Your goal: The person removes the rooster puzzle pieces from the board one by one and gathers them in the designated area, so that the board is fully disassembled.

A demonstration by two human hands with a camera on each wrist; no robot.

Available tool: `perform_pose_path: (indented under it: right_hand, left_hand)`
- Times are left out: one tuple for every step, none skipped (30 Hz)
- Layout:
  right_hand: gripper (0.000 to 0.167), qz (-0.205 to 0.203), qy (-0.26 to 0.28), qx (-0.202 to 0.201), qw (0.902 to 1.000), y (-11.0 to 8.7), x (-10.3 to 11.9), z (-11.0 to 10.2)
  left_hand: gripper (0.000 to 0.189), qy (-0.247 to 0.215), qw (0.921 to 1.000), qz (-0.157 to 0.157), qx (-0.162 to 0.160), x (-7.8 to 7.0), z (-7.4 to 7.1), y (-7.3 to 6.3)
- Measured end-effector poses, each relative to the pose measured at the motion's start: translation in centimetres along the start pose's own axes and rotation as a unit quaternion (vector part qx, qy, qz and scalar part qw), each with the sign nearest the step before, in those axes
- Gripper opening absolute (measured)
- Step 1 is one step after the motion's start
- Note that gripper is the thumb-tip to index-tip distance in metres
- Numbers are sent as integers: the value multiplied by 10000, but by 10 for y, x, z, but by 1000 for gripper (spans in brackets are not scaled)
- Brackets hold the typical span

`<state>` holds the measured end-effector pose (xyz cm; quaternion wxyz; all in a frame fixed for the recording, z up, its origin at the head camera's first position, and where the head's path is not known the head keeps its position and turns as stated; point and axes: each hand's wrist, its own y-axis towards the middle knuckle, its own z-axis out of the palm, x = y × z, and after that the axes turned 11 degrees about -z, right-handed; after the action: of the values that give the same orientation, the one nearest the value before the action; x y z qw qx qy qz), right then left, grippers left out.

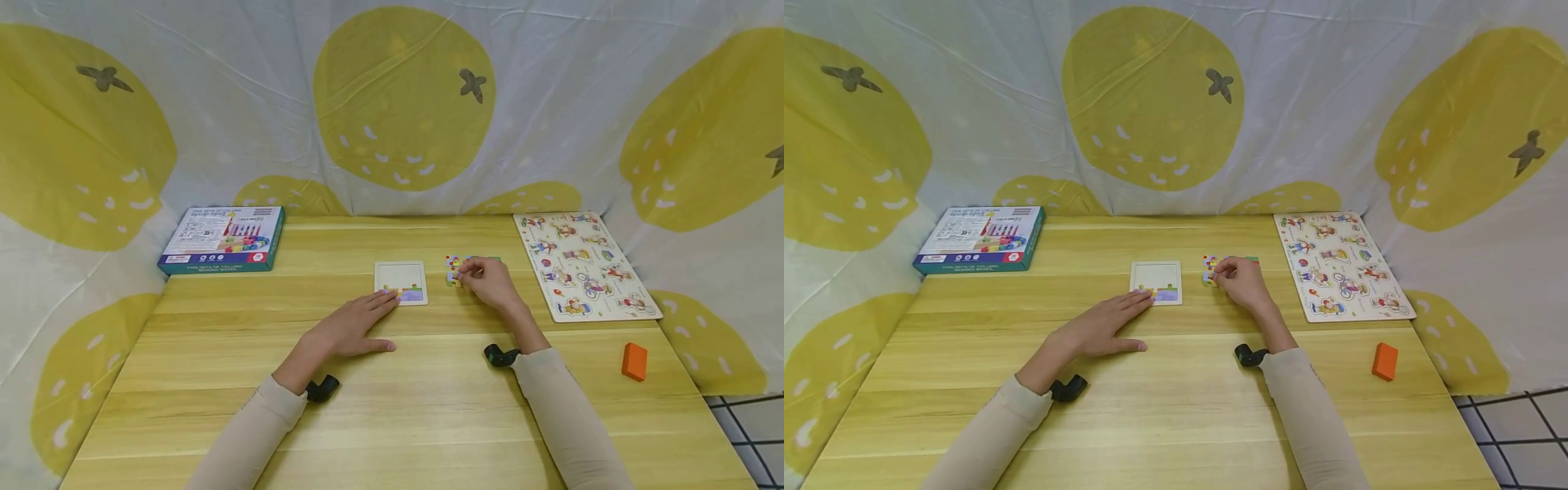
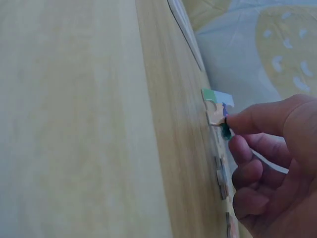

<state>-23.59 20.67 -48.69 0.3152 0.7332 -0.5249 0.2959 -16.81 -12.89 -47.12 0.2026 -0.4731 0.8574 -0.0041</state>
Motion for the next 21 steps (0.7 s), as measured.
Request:
perform_pose_path:
  right_hand:
    - [13,-10,-71,12,10000,0,0,0]
    - [13,-27,-135,24,9999,0,0,0]
    - [14,-51,-208,51,9998,1,0,0]
    - [14,-76,-276,71,9996,1,1,0]
    - [14,-113,-355,101,9993,2,1,1]
    - [14,-144,-428,129,9989,2,1,1]
    - [13,-174,-501,164,9985,3,2,1]
    - [13,-186,-558,199,9981,3,3,1]
    - [13,-197,-624,234,9976,4,3,1]
    - [12,-196,-656,254,9973,4,4,1]
    - [12,-197,-683,281,9971,4,4,1]
    - [12,-186,-697,299,9969,5,4,0]
    - [12,-174,-700,311,9969,5,4,0]
    - [13,-183,-688,317,9970,5,4,1]
    - [14,-178,-648,307,9973,5,4,1]
    - [14,-162,-607,296,9976,4,3,1]
    - [15,-138,-563,286,9979,4,3,0]
    - [16,-113,-505,271,9983,4,3,0]
    - [17,-86,-445,252,9987,3,2,0]
    - [17,-74,-376,234,9990,3,2,0]
    - [18,-53,-307,215,9993,2,1,0]
  left_hand:
    - [91,0,10000,7,-5,0,0,0]
    - [91,-13,10000,17,-7,0,0,0]
    - [91,-38,10000,31,-12,-1,0,0]
    - [91,-41,10000,38,-14,-1,0,0]
    - [91,-41,10000,43,-14,-1,0,0]
    - [91,-46,10000,49,-10,-1,0,0]
    - [91,-37,10000,50,-6,-1,0,0]
    - [91,-24,10000,51,-1,0,1,0]
    - [91,-1,10000,49,3,0,1,1]
    - [91,25,10000,43,8,0,1,1]
    - [91,34,10000,39,11,0,1,1]
    - [91,39,10000,35,14,0,1,1]
    - [91,49,10000,31,16,0,1,1]
    - [91,51,10000,24,18,0,1,1]
    - [91,54,10000,15,23,0,0,1]
    - [91,58,10000,8,24,0,0,1]
    - [91,67,10000,8,21,0,0,1]
    - [91,78,10000,8,18,0,0,1]
    - [91,85,10000,8,14,0,0,0]
    - [91,90,10000,9,6,-1,-1,0]
    - [91,98,10000,9,-10,-1,-1,0]
